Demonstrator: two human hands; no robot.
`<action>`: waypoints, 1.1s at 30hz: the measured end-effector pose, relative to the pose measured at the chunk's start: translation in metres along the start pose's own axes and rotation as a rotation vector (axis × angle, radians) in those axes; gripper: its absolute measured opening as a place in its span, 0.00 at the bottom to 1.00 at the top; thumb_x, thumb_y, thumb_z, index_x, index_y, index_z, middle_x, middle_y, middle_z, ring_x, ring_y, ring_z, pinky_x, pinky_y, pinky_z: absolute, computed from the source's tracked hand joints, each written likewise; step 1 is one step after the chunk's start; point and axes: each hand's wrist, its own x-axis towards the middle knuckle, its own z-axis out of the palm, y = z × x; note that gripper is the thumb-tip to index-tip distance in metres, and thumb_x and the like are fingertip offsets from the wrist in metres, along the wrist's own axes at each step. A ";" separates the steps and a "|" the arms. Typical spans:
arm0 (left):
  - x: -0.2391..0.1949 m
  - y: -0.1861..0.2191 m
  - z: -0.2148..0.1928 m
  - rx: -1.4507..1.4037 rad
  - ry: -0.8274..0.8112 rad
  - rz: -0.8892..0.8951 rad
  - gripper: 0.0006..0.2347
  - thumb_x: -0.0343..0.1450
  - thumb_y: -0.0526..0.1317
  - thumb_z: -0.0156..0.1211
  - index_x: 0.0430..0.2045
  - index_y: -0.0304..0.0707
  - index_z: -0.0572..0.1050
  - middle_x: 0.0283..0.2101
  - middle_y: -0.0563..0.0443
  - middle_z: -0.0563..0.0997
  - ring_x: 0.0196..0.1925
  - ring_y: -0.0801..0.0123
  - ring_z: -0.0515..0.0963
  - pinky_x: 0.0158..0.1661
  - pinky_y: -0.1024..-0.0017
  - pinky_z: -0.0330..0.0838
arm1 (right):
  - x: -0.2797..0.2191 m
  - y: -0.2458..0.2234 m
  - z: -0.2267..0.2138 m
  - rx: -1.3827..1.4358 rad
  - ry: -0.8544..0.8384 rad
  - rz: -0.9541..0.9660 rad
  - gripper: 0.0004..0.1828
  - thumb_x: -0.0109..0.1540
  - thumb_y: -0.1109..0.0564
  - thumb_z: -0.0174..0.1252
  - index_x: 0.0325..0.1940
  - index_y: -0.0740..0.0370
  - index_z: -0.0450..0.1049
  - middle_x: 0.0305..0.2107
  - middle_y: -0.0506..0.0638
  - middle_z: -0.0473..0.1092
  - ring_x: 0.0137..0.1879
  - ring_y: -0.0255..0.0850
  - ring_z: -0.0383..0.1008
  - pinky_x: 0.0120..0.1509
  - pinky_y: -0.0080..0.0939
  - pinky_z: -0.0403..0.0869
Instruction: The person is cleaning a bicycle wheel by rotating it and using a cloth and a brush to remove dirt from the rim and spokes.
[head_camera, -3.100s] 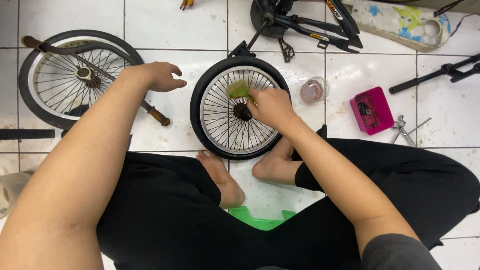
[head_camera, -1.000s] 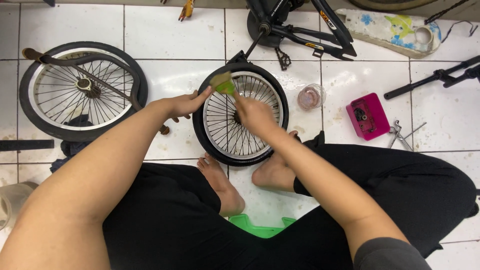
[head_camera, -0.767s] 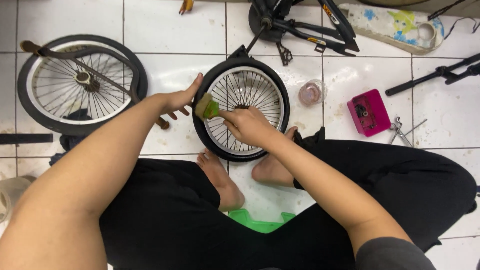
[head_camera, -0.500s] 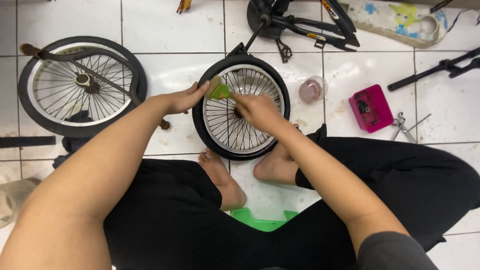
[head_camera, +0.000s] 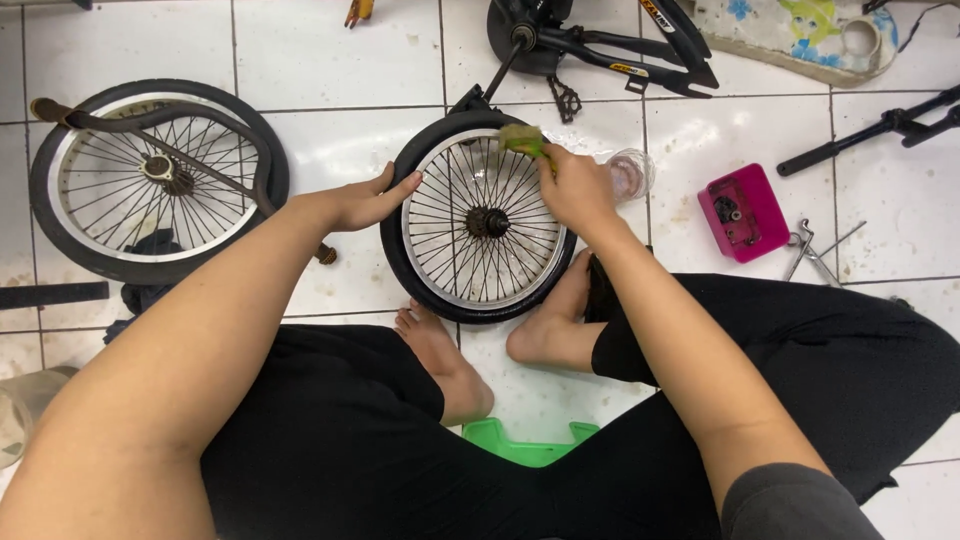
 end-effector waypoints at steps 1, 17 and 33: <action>0.002 0.000 -0.001 -0.002 0.001 0.001 0.50 0.65 0.79 0.15 0.77 0.44 0.42 0.75 0.33 0.58 0.77 0.42 0.56 0.72 0.46 0.48 | -0.005 -0.010 0.000 -0.002 0.000 -0.001 0.19 0.71 0.45 0.49 0.58 0.52 0.78 0.36 0.56 0.80 0.49 0.58 0.81 0.56 0.59 0.72; 0.017 -0.009 0.000 -0.129 -0.039 0.006 0.49 0.65 0.78 0.15 0.77 0.44 0.40 0.72 0.30 0.63 0.66 0.39 0.73 0.59 0.37 0.66 | -0.038 -0.065 0.008 0.324 0.017 -0.154 0.22 0.73 0.60 0.45 0.69 0.74 0.63 0.50 0.74 0.74 0.54 0.65 0.77 0.58 0.63 0.71; 0.010 -0.008 -0.002 -0.181 -0.051 -0.009 0.48 0.65 0.78 0.10 0.77 0.47 0.41 0.67 0.30 0.69 0.66 0.39 0.72 0.61 0.38 0.65 | -0.047 -0.092 -0.010 0.296 -0.435 -0.482 0.19 0.61 0.62 0.55 0.55 0.69 0.77 0.37 0.65 0.79 0.34 0.57 0.81 0.43 0.51 0.76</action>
